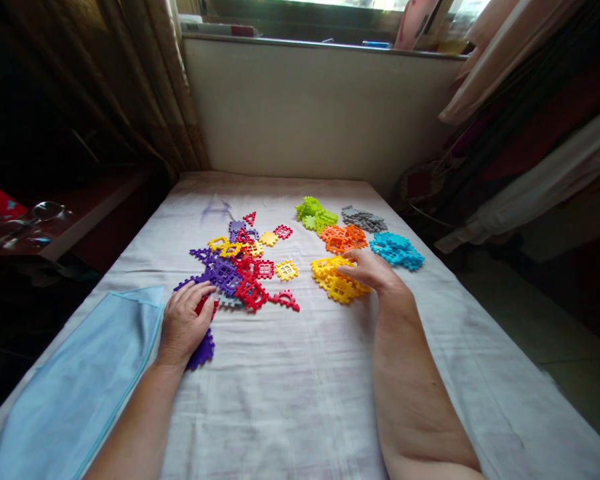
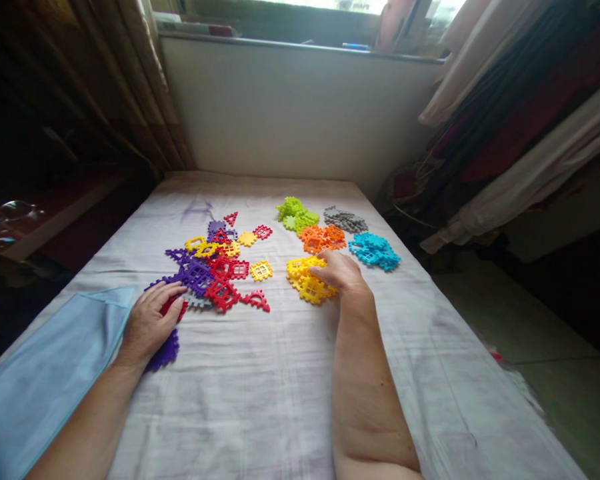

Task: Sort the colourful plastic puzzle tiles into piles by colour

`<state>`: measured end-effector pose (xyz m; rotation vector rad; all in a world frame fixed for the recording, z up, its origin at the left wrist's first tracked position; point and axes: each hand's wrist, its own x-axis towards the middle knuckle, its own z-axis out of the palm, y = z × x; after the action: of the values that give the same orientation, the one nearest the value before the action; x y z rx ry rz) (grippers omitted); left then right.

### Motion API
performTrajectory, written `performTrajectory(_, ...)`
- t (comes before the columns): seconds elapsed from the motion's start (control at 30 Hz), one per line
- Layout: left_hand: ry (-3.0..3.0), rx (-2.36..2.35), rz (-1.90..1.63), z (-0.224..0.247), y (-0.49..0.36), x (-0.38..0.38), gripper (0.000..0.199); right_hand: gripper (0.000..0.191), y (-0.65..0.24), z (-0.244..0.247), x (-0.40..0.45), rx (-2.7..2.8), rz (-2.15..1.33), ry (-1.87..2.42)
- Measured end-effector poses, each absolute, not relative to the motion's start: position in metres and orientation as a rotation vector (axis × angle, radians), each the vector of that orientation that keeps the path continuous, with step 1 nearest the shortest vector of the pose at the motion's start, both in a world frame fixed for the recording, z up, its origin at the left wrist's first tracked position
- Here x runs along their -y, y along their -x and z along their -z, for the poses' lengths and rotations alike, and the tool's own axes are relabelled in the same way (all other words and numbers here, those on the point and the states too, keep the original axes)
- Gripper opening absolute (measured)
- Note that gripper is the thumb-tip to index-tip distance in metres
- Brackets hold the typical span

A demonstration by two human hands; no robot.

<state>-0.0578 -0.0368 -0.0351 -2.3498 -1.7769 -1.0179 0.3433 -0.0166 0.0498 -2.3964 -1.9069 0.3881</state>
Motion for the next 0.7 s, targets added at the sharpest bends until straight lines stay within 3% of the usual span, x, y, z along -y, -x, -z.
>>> performTrajectory(0.2, 2.353, 1.804, 1.018, 0.034, 0.057, 0.037, 0.032, 0.041, -0.325, -0.057, 0.016, 1.949, -0.257, 2.322)
performTrajectory(0.43, 2.351, 1.792, 1.025, 0.033, 0.057, 0.037, 0.033, 0.041, -0.246, -0.038, 0.009, 2.285, -0.16, 1.791)
performTrajectory(0.7, 2.345, 1.829, 1.003, 0.033, 0.055, 0.038, 0.031, 0.042, -0.23, -0.017, 0.011, 2.4, -0.189, 1.822)
